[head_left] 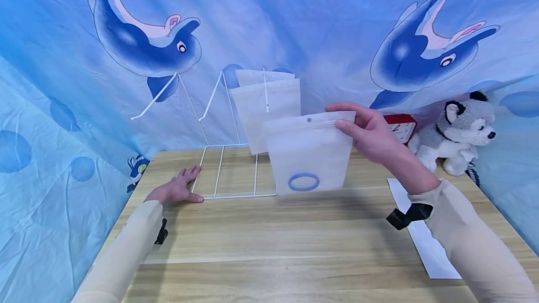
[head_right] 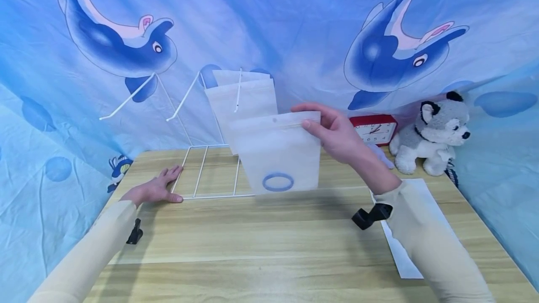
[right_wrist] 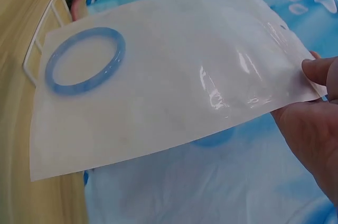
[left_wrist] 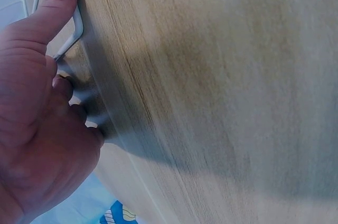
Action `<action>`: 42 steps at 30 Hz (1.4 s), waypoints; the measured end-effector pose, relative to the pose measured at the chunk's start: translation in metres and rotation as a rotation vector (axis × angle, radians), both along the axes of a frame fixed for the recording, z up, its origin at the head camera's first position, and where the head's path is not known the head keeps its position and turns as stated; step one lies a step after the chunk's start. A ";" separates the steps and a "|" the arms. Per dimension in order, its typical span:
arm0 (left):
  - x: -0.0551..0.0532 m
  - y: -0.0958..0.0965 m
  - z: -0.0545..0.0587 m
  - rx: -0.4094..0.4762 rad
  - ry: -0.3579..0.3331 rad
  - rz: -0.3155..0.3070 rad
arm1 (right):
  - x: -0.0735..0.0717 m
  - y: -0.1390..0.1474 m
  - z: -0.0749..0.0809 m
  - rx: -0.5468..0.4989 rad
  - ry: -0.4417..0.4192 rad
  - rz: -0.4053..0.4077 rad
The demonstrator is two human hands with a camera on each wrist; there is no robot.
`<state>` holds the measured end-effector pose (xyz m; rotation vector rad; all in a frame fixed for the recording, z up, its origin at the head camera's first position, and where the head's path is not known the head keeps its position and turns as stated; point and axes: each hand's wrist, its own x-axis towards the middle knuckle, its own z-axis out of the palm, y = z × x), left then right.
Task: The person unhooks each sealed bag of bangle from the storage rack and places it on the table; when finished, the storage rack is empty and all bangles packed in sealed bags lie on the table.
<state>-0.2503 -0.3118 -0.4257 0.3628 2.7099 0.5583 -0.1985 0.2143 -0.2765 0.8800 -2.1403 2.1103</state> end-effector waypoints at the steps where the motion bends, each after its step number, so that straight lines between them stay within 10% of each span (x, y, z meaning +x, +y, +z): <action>1: 0.000 0.000 -0.001 0.000 0.001 0.000 | 0.001 0.005 -0.003 -0.003 -0.008 -0.004; 22: -0.006 -0.003 -0.003 -0.003 0.008 -0.006 | 0.019 0.094 -0.045 -0.009 -0.197 -0.059; 31: -0.003 -0.003 -0.002 0.003 -0.004 0.000 | -0.010 0.105 -0.063 -0.002 -0.301 -0.128; 42: -0.003 -0.002 0.001 -0.005 -0.019 0.015 | -0.053 0.096 -0.092 0.244 -0.325 -0.358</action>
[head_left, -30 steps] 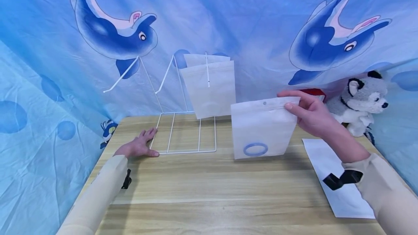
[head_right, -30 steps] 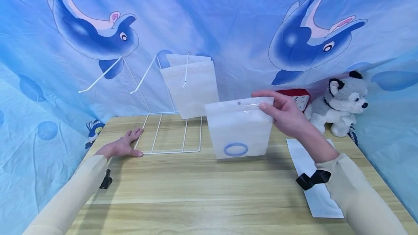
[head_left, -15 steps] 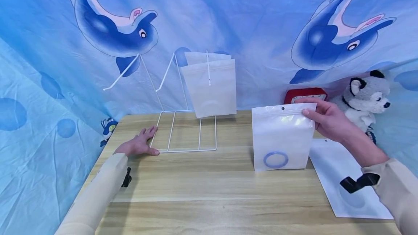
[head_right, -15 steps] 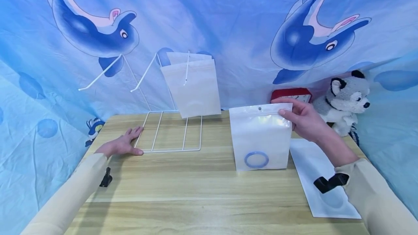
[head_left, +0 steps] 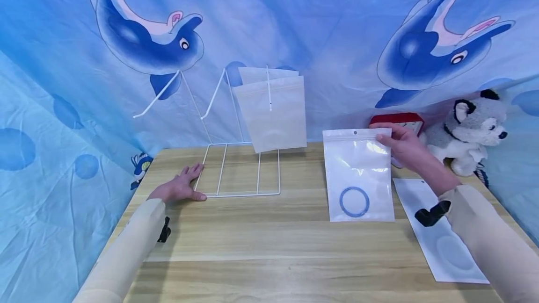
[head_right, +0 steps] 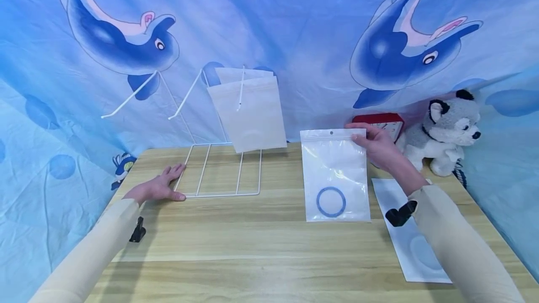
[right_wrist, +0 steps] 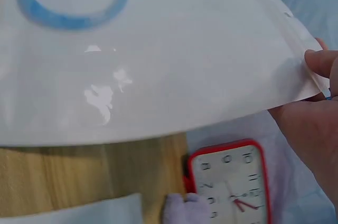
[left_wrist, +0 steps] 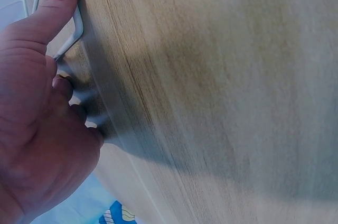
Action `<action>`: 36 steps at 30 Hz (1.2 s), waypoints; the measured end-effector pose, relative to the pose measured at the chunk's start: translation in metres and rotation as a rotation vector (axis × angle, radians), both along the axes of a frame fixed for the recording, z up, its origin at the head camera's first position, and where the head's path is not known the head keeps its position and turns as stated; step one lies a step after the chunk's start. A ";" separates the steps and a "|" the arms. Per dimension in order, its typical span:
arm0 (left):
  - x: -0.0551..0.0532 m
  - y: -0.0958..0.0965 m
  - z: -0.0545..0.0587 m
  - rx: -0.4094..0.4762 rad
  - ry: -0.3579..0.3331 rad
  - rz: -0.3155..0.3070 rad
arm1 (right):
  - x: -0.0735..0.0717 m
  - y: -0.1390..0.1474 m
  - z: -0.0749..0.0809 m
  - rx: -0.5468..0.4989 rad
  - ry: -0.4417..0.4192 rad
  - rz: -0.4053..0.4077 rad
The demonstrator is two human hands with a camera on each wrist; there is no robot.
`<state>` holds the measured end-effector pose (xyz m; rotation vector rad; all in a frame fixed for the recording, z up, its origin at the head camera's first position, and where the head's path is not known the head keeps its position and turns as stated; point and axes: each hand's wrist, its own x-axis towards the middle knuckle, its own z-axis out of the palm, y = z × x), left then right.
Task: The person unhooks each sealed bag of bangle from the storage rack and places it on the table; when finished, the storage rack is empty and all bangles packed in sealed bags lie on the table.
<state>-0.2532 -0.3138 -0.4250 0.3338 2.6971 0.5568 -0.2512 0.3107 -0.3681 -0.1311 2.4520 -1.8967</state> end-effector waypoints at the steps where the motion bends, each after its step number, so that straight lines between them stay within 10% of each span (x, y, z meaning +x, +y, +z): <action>1: 0.000 0.000 0.000 -0.001 0.003 -0.001 | -0.003 -0.001 -0.004 0.032 0.000 -0.018; 18: -0.004 0.003 -0.005 0.009 0.027 -0.039 | -0.030 -0.009 -0.049 0.242 0.022 -0.113; 36: -0.002 0.001 -0.003 0.000 0.022 -0.015 | -0.041 0.004 -0.058 0.330 -0.032 -0.050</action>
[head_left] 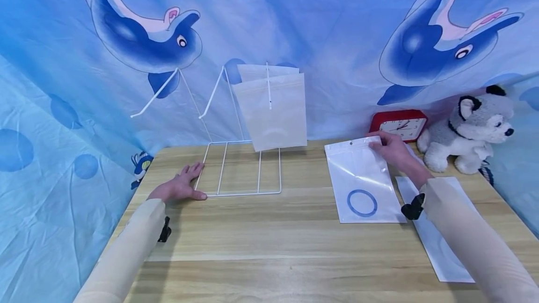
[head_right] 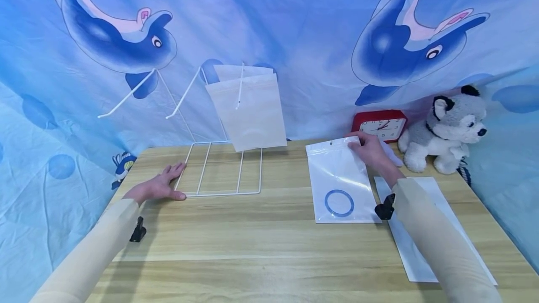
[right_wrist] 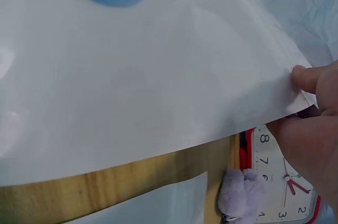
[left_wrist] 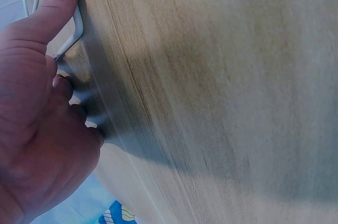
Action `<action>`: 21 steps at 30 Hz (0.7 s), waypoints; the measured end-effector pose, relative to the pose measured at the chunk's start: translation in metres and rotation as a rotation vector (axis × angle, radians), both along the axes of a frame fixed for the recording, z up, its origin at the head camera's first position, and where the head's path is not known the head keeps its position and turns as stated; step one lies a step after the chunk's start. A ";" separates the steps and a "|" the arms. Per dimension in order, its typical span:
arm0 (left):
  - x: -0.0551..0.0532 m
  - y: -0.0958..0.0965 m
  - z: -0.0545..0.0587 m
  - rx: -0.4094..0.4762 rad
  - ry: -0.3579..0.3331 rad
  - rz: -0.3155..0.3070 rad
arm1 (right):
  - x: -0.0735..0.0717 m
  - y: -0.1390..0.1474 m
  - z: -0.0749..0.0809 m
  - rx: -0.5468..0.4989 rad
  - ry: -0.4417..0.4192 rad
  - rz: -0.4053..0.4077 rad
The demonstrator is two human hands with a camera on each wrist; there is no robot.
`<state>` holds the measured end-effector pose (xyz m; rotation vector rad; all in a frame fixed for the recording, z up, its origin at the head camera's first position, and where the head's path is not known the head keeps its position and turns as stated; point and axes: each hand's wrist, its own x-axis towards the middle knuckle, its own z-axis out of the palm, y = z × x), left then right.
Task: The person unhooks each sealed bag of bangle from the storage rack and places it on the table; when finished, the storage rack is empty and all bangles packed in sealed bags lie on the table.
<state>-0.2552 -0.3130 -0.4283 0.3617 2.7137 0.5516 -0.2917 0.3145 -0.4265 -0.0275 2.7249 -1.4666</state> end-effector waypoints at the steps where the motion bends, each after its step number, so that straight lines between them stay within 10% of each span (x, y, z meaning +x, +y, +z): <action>1: 0.000 0.000 0.000 0.000 -0.001 0.000 | 0.000 0.000 -0.001 -0.003 0.002 -0.003; 12: 0.001 -0.001 0.002 -0.001 0.000 -0.013 | -0.004 -0.011 -0.015 0.154 0.202 -0.161; 21: 0.000 -0.001 0.001 -0.007 -0.004 -0.001 | 0.000 -0.016 -0.023 0.196 0.190 -0.231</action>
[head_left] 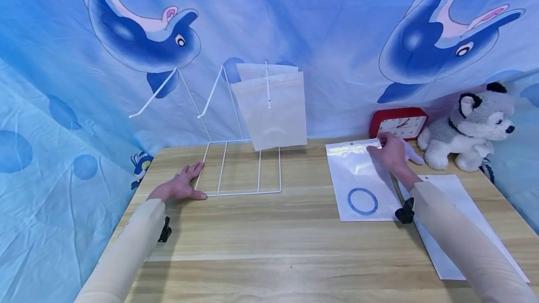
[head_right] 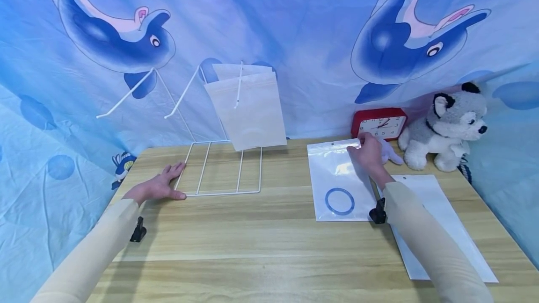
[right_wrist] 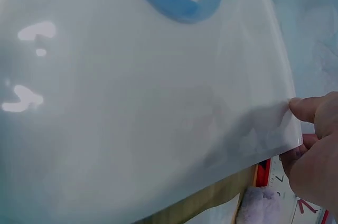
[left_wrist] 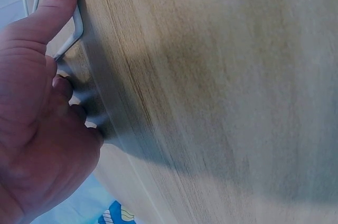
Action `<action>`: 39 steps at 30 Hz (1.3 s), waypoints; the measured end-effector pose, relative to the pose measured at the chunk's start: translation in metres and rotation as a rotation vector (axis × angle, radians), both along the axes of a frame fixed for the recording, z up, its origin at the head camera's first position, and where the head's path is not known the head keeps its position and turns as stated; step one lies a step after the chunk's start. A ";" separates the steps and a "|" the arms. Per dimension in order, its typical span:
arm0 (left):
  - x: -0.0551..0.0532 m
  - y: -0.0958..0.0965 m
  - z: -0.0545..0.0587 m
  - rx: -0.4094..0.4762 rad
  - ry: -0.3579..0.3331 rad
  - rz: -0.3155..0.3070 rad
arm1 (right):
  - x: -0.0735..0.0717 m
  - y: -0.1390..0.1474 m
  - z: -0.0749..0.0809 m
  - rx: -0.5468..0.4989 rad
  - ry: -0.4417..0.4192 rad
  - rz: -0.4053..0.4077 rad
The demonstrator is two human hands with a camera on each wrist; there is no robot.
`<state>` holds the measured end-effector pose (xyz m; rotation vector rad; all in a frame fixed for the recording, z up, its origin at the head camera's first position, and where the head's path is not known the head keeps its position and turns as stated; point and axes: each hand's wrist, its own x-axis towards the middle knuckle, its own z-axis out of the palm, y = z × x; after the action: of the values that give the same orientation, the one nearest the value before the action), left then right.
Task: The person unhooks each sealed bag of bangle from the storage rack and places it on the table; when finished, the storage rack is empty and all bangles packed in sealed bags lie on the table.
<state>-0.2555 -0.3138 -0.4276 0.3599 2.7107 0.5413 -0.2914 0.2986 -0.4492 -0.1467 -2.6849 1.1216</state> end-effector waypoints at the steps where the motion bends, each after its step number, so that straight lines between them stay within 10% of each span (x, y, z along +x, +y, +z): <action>1: 0.000 0.000 0.000 0.001 0.000 0.000 | 0.000 0.000 -0.001 0.010 0.004 0.002; 19: 0.001 -0.001 -0.002 0.005 0.010 -0.009 | -0.002 -0.006 -0.004 0.099 -0.016 0.018; 39: 0.002 0.001 0.002 0.014 -0.007 0.004 | 0.015 -0.002 0.025 0.068 0.172 0.078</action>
<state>-0.2531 -0.3124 -0.4257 0.3557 2.7023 0.5619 -0.2761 0.2969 -0.4244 0.0634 -2.5904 1.0128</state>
